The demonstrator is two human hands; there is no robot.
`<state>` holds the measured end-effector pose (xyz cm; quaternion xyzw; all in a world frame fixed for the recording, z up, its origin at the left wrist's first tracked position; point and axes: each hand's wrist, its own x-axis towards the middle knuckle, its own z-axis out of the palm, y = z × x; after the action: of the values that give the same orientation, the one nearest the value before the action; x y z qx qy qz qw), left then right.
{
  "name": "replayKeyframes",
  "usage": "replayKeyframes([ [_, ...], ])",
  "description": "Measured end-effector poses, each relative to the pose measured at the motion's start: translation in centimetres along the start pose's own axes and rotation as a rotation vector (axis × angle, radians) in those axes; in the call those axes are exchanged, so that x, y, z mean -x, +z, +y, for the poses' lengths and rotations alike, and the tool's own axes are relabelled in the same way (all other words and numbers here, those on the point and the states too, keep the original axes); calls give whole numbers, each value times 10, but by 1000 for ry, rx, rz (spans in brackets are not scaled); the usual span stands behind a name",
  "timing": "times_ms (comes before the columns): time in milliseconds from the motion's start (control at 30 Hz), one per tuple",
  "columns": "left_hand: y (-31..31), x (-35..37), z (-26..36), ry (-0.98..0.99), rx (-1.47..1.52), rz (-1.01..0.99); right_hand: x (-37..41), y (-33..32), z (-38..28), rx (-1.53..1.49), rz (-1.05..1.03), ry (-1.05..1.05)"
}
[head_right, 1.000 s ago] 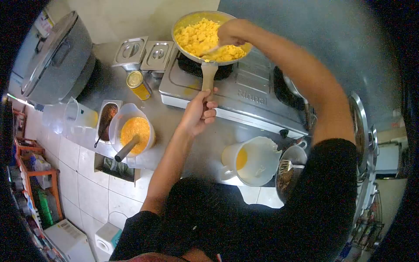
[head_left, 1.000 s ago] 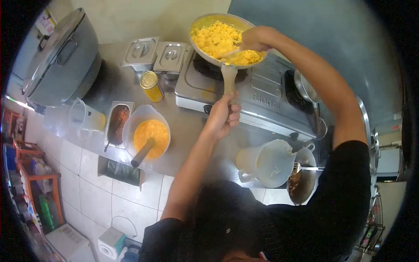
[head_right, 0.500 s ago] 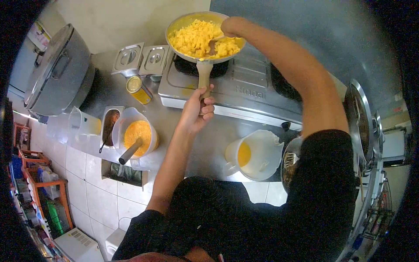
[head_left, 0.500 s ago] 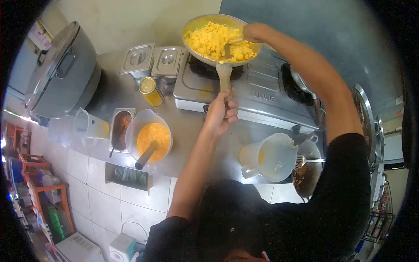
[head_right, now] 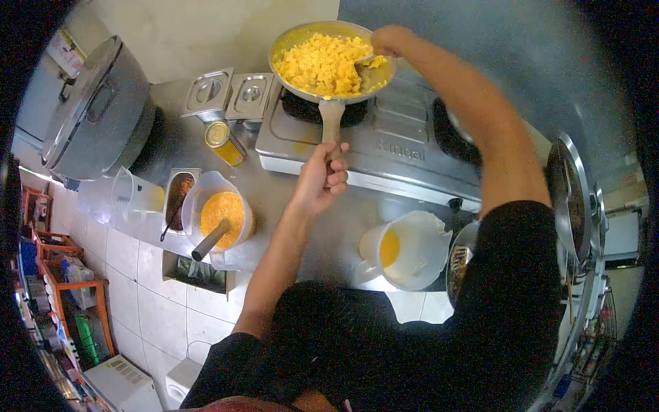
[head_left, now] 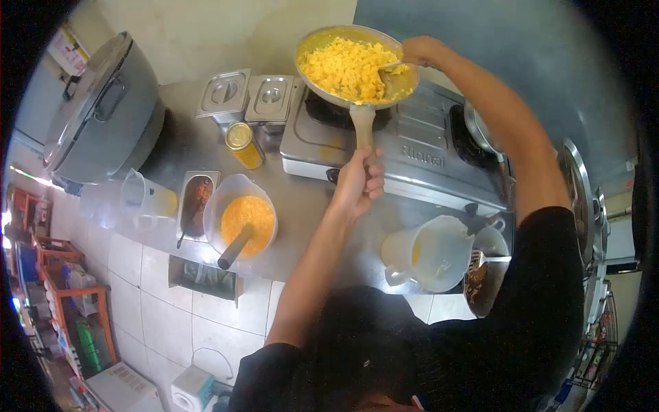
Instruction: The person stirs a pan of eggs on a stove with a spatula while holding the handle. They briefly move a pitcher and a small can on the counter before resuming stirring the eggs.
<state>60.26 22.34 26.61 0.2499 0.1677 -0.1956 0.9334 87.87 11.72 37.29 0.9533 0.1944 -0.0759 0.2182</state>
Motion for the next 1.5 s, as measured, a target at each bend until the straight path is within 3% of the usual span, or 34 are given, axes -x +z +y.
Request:
replayKeyframes([
  [67,3,0,1,-26,-24,23,-23,13,-12,18,190,-87],
  [133,3,-1,2,-30,-16,9,-25,8,-35,57,121,-138],
  [233,2,2,1,-24,-22,16,-12,13,-59,-5,115,-466],
  [333,4,3,0,-15,-1,12,41,10,-40,62,122,-554],
  [400,0,2,0,-9,27,2,42,10,-10,172,9,-613],
  [500,-1,0,0,-29,21,-17,15,23,12,88,57,-316],
  [533,-1,0,0,-34,4,-16,-12,29,12,49,39,-309],
  [667,-1,-3,3,-56,-7,-25,-47,19,-32,70,170,-607],
  [733,1,-1,1,-51,-11,-8,-29,13,-51,144,116,-568],
  [800,2,-1,6,-29,-15,5,13,23,-48,-4,107,-536],
  [867,1,2,5,-22,-24,24,30,33,-21,90,113,-683],
  [933,-1,5,6,-28,-16,27,36,19,1,11,-48,-583],
  [1033,0,5,7,-25,-32,27,-22,31,14,216,-78,-353],
  [1133,0,2,7,-24,-38,10,-45,29,-19,83,168,-435],
  [1200,-2,5,6,-26,-50,12,-20,27,-56,57,223,-447],
  [1300,-4,5,5,-15,-57,-16,21,13,-30,131,247,-535],
  [1367,-11,3,4,-4,-37,-72,67,-7,-5,76,319,-368],
  [1433,-11,8,3,47,-94,-48,102,-9,19,77,520,-327],
  [1500,-10,14,-3,79,-94,-24,119,7,25,-13,499,-96],
])
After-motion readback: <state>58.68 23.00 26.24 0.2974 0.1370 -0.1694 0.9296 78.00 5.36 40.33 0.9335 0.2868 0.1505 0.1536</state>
